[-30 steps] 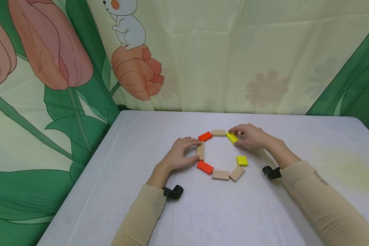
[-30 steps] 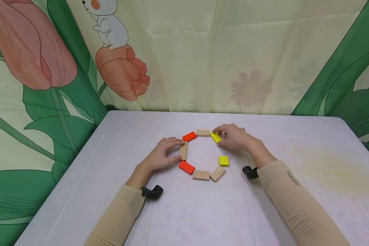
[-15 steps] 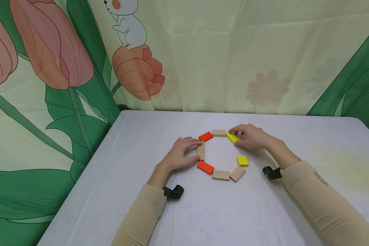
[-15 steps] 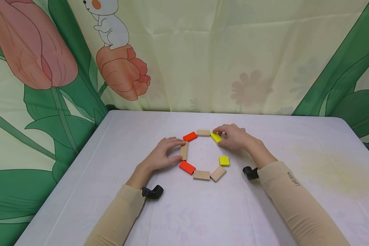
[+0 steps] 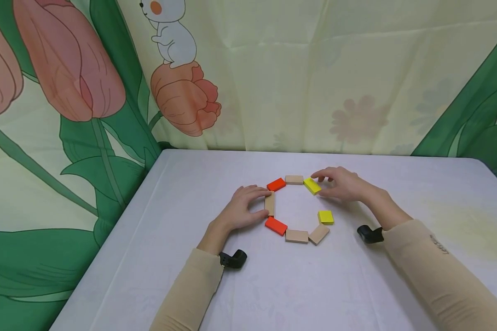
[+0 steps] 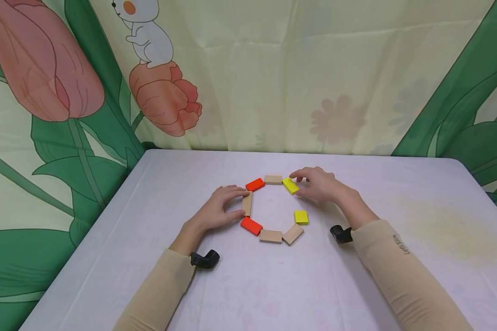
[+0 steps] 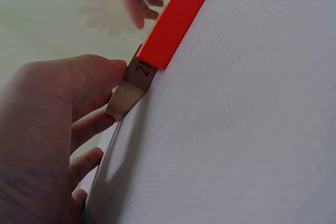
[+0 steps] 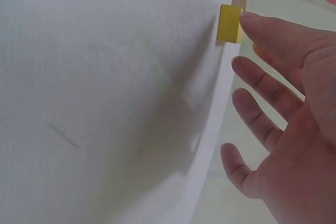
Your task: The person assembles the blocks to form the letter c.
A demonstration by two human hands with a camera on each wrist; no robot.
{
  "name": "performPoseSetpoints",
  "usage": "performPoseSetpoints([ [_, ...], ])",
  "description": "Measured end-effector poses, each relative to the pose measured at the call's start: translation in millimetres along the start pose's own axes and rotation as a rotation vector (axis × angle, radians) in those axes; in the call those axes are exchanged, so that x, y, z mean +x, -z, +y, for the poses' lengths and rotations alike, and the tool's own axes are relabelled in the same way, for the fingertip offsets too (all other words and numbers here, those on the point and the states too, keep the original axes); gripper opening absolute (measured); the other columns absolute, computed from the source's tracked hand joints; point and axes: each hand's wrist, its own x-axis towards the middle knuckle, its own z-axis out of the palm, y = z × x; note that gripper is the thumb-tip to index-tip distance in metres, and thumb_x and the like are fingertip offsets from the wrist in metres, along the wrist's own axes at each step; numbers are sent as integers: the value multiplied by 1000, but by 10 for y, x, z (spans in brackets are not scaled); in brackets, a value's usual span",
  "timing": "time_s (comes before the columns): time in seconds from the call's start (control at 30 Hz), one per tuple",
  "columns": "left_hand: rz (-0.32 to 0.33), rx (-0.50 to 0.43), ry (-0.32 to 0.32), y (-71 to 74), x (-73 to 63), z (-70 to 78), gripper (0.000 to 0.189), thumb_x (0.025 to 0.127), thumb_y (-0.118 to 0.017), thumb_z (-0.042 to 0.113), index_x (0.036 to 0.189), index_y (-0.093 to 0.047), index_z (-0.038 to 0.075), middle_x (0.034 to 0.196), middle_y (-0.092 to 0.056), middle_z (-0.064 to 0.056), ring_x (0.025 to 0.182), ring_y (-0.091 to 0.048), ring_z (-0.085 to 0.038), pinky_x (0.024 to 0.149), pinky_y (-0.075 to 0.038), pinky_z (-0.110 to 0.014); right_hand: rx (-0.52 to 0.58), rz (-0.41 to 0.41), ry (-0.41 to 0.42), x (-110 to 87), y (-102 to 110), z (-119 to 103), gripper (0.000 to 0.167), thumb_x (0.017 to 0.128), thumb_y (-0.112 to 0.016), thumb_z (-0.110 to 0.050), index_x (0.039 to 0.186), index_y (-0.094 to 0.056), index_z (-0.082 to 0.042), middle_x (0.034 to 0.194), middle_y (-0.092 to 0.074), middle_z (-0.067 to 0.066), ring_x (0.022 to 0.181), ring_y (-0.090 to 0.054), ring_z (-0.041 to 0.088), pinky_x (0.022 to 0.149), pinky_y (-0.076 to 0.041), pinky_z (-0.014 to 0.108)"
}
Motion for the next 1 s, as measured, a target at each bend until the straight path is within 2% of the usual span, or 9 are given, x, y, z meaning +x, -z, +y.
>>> performPoseSetpoints([
  [0.37,5,9,-9,3,-5,8,53,90,-68,34,141,-61,20,144,-55,-1,142,-37,-25,121,-12,-52,2,66,60,-77,63,26,45,92,-72,-14,134,-62,-4,113,-66,10,109,-57,37,85,-46,56],
  [0.6,20,6,-25,-15,-6,1,53,91,-68,34,141,-60,19,145,-53,0,140,-39,-19,120,-12,-52,-7,101,84,-137,92,14,43,94,-70,-15,134,-61,-3,114,-66,12,109,-56,37,85,-48,54],
  [0.7,28,-8,-13,-24,-7,4,54,91,-68,34,141,-60,20,146,-53,1,140,-39,-17,121,-13,-50,-2,120,90,-173,101,6,43,95,-70,-15,134,-61,-2,114,-66,13,108,-57,37,85,-48,53],
  [1.0,90,-40,56,-14,-13,14,54,90,-68,32,143,-59,23,150,-49,4,141,-38,-17,114,-32,-48,5,194,61,-267,137,-9,43,94,-70,-12,135,-60,-2,116,-65,17,107,-56,38,88,-47,53],
])
